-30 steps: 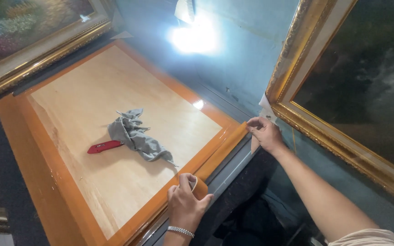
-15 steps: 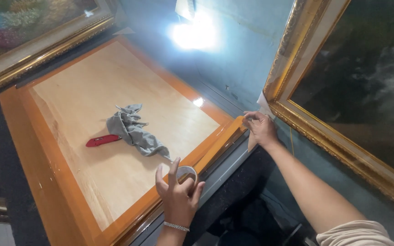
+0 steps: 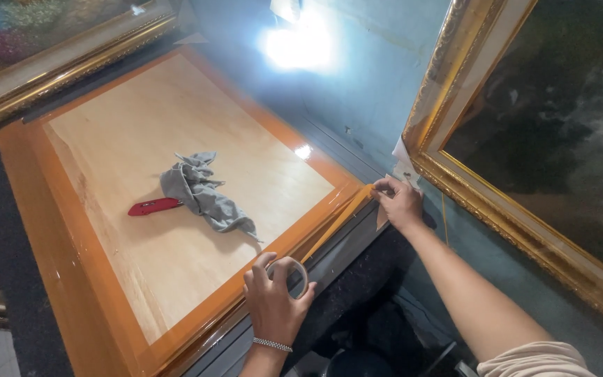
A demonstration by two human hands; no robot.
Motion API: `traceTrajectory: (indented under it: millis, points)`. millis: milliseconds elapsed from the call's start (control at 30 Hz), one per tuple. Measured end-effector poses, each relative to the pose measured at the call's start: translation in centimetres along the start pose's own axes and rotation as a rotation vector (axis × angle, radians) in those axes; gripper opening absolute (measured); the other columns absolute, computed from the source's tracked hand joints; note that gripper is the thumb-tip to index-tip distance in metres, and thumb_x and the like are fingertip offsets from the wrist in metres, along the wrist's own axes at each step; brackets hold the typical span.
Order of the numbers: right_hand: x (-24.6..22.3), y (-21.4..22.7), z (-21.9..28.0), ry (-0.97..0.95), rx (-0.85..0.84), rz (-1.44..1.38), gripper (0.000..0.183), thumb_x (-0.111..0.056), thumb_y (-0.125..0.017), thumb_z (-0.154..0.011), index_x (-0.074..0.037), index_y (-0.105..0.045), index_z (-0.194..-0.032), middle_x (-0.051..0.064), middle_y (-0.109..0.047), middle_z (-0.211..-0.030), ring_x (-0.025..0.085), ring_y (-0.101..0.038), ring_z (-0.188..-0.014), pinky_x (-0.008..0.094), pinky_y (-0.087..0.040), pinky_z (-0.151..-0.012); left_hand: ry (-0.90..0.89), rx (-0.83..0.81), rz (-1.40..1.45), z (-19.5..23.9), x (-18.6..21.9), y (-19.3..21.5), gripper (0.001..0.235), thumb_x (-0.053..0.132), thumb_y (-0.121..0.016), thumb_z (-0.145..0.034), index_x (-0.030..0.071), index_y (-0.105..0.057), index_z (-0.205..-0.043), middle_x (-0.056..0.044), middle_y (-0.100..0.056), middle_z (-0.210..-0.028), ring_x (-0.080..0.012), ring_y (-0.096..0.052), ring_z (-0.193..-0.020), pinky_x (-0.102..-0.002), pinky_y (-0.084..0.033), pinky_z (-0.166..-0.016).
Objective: Applying brown adhesive tape to the back of a picture frame to seal the backing, then cutting the tape and smoothing it with a cloth.
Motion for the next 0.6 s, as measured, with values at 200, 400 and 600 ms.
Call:
traceTrajectory:
  millis: [200, 400, 600]
  points:
    - [1.7, -1.7, -0.3, -0.125, -0.037, 0.114, 0.022, -0.053, -0.06, -0.073, -0.033, -0.064, -0.08, -0.008, -0.063, -0.075, 0.016, -0.052, -0.095, 0.038, -0.027, -0.086, 0.011, 0.012, -0.05, 0.1, -0.2, -0.2, 0.056, 0.038, -0.084, -0.049, 0.024, -0.053, -0.094, -0.004, -0.046, -0.109, -0.0268, -0.048, -0.089, -0.043, -0.045, -0.07]
    - [1.6, -2.1, -0.6, -0.154, -0.034, 0.165, 0.03, -0.063, -0.055, -0.07, -0.036, -0.063, -0.079, -0.01, -0.061, -0.069, 0.015, -0.052, -0.087, 0.038, -0.026, -0.083, 0.016, 0.011, -0.049, 0.4, -0.6, -0.6, 0.055, 0.038, -0.084, -0.05, 0.025, -0.054, -0.094, -0.003, -0.045, -0.109, -0.0262, -0.046, -0.09, -0.043, -0.045, -0.072]
    - [1.1, -2.0, -0.5, -0.188, -0.06, 0.186, 0.019, -0.055, -0.059, -0.074, -0.038, -0.064, -0.081, -0.011, -0.064, -0.075, 0.015, -0.049, -0.092, 0.036, -0.025, -0.083, 0.007, 0.024, -0.032, 0.3, -0.4, -0.3, 0.054, 0.036, -0.083, -0.05, 0.024, -0.054, -0.094, -0.005, -0.045, -0.108, -0.0259, -0.046, -0.089, -0.041, -0.044, -0.074]
Point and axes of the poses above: each hand's wrist, its own z-axis away from the middle knuckle, its own y-axis out of the back of the hand, x = y × z, the point moved 10 cm from there along -z, towards the middle knuckle
